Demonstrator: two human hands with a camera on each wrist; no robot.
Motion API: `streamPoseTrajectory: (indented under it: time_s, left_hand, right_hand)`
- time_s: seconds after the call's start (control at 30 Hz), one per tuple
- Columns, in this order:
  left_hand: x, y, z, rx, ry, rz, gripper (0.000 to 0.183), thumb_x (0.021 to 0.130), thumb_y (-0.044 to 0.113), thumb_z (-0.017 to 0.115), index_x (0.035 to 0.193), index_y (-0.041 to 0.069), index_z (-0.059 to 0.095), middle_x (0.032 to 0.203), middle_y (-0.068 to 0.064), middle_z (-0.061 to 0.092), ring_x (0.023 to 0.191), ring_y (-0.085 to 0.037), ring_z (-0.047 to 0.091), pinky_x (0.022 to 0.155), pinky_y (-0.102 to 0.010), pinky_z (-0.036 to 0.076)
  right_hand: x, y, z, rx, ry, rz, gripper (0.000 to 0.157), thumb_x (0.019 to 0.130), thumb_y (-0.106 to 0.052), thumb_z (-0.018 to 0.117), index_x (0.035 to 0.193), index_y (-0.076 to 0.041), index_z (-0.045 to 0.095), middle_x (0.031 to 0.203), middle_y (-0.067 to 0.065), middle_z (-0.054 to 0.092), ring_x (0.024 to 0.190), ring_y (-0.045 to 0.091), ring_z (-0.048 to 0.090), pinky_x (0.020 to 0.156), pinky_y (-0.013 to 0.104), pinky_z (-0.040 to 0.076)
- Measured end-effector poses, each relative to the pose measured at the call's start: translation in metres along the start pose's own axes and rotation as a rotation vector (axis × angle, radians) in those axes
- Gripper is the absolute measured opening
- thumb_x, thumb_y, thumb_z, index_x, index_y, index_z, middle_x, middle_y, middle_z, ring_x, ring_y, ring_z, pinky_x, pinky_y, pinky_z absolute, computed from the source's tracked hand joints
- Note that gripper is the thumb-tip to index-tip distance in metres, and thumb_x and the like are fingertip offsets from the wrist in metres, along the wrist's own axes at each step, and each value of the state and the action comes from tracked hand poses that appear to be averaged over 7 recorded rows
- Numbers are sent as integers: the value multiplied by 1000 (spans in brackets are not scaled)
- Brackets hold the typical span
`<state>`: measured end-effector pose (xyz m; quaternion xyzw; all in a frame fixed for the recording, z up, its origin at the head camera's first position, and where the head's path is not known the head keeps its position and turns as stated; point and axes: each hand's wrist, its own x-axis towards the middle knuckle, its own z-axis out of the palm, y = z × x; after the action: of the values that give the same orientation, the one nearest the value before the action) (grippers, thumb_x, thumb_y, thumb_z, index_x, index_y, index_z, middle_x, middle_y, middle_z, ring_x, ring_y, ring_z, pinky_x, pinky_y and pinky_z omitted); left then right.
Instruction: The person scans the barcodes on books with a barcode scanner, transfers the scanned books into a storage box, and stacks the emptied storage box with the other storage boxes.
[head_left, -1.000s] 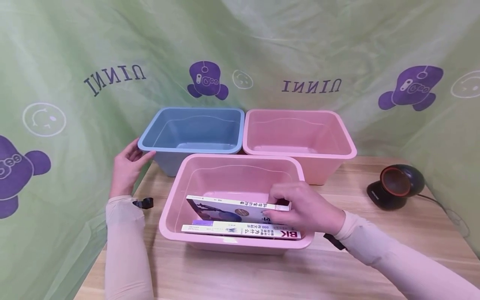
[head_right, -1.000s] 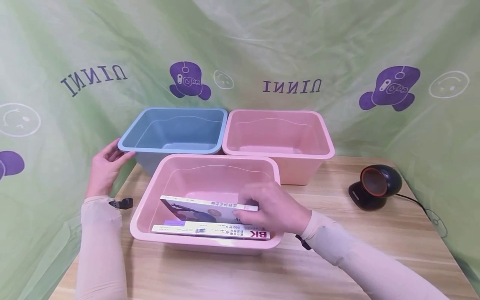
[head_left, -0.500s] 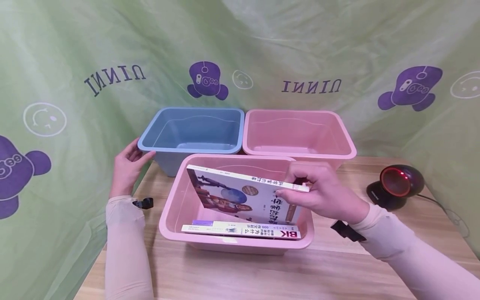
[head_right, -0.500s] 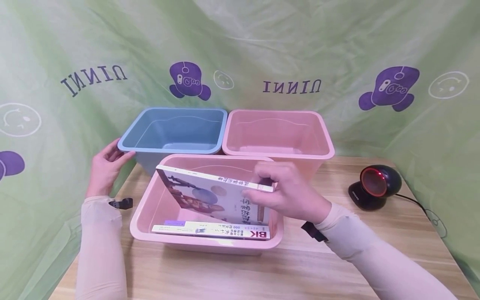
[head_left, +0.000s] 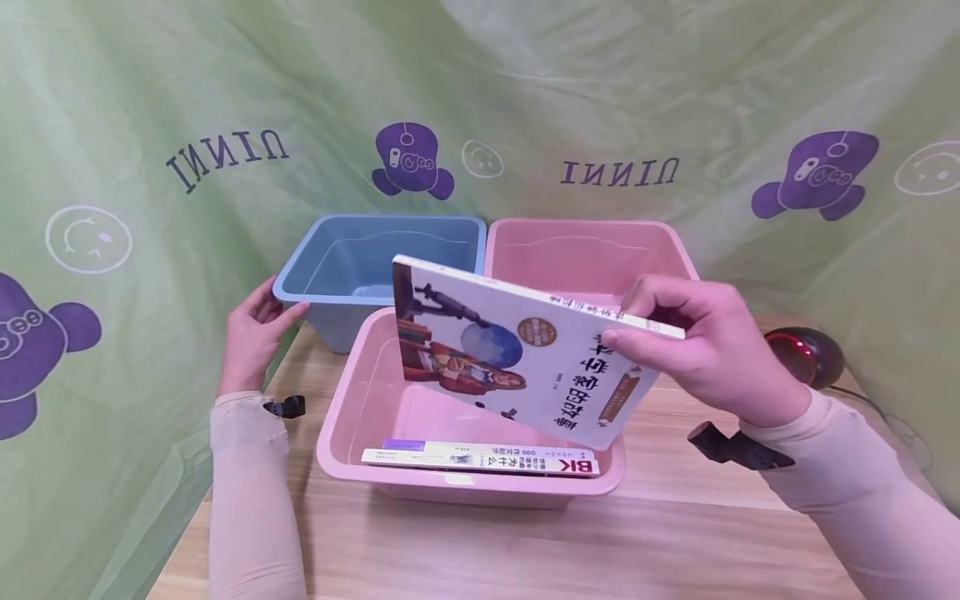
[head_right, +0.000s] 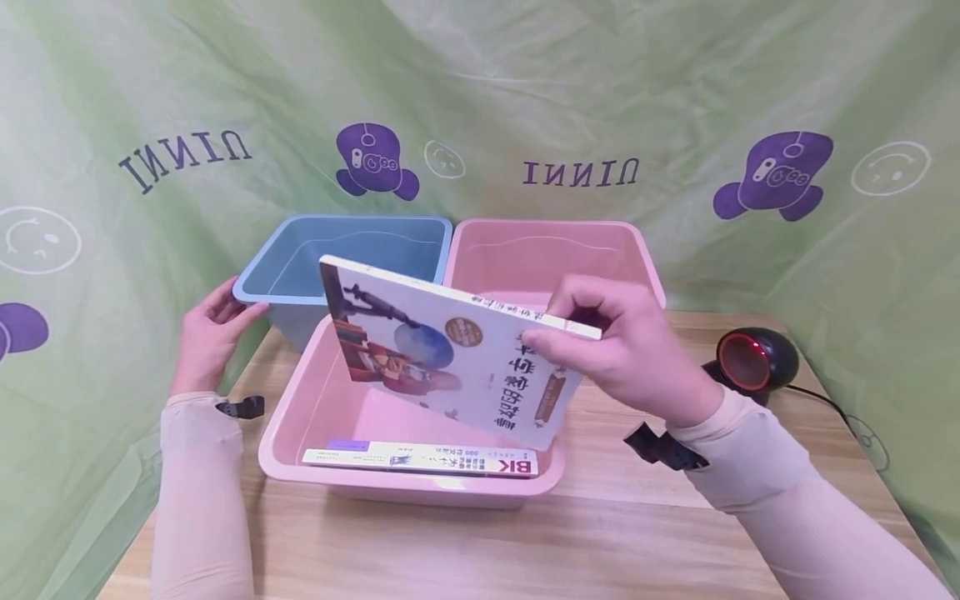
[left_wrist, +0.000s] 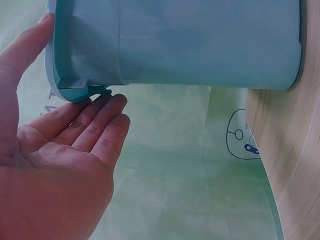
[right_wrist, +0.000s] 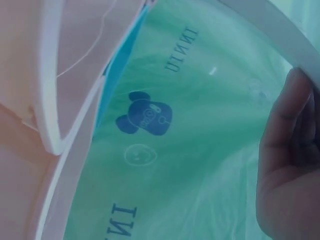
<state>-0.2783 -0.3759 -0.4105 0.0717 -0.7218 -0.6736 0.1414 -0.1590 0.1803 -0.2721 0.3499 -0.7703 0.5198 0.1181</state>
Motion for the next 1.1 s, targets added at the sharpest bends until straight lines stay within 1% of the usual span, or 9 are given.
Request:
streamPoseTrajectory:
  time_s: [0.17, 0.33, 0.43, 0.57, 0.7, 0.8, 0.87, 0.97, 1.1]
  left_hand:
    - [1, -1, 0, -4, 0, 1, 90, 94, 13, 93, 171, 10, 46, 174, -17, 51, 141, -9, 64, 97, -3, 57]
    - [1, 1, 1, 12, -2, -15, 92, 94, 15, 93, 172, 13, 44, 176, -17, 49, 149, -14, 60, 99, -4, 57]
    - [2, 2, 2, 16, -9, -25, 94, 95, 17, 93, 173, 14, 42, 177, -17, 47, 154, -18, 57, 101, -4, 57]
    - [2, 3, 3, 12, -15, -26, 94, 95, 16, 93, 174, 13, 42, 177, -17, 46, 154, -17, 57, 100, -4, 57]
    - [1, 3, 3, 14, -16, -20, 93, 95, 16, 92, 174, 13, 42, 176, -18, 47, 150, -15, 59, 98, -3, 57]
    - [0, 2, 2, 17, -15, -16, 93, 95, 16, 92, 173, 13, 42, 176, -18, 48, 148, -14, 60, 97, -3, 57]
    - [0, 1, 2, 19, -13, -14, 92, 95, 16, 92, 173, 13, 43, 176, -17, 48, 146, -13, 61, 97, -3, 57]
    - [0, 0, 1, 19, -12, -11, 92, 96, 16, 92, 173, 13, 43, 176, -17, 49, 143, -12, 62, 97, -3, 57]
    - [0, -1, 0, 9, -10, -7, 91, 95, 16, 92, 172, 12, 44, 175, -16, 50, 140, -9, 63, 96, -3, 58]
  right_hand:
    - [-2, -3, -17, 173, 138, 89, 22, 92, 21, 76, 81, 3, 69, 84, 10, 80, 75, 19, 83, 67, 26, 70]
    - [-7, -6, -37, 262, 267, 82, 19, 87, 30, 72, 80, 12, 68, 81, 14, 75, 72, 21, 73, 65, 23, 66]
    - [-16, -7, -50, 249, 299, 117, 19, 89, 28, 73, 81, 12, 67, 81, 10, 74, 57, 19, 61, 39, 25, 48]
    - [-33, -3, -67, 132, 349, 189, 18, 92, 19, 78, 83, 8, 68, 84, 6, 75, 45, 15, 58, 25, 32, 27]
    - [-48, 1, -79, 16, 386, 226, 17, 93, 18, 78, 83, 8, 69, 86, 4, 77, 63, 11, 75, 36, 27, 51]
    - [-58, 8, -87, 75, 378, 167, 15, 94, 24, 72, 85, 12, 67, 89, 6, 80, 75, 11, 82, 54, 20, 63]
    - [-65, 14, -93, 137, 378, 124, 16, 94, 27, 67, 86, 13, 67, 90, 7, 81, 82, 11, 84, 67, 16, 67]
    - [-77, 25, -103, 305, 391, 48, 19, 93, 34, 59, 89, 17, 66, 92, 11, 82, 86, 16, 85, 75, 18, 69]
    - [-93, 34, -112, 315, 487, 60, 24, 91, 34, 59, 88, 12, 69, 88, 9, 80, 80, 14, 82, 69, 16, 67]
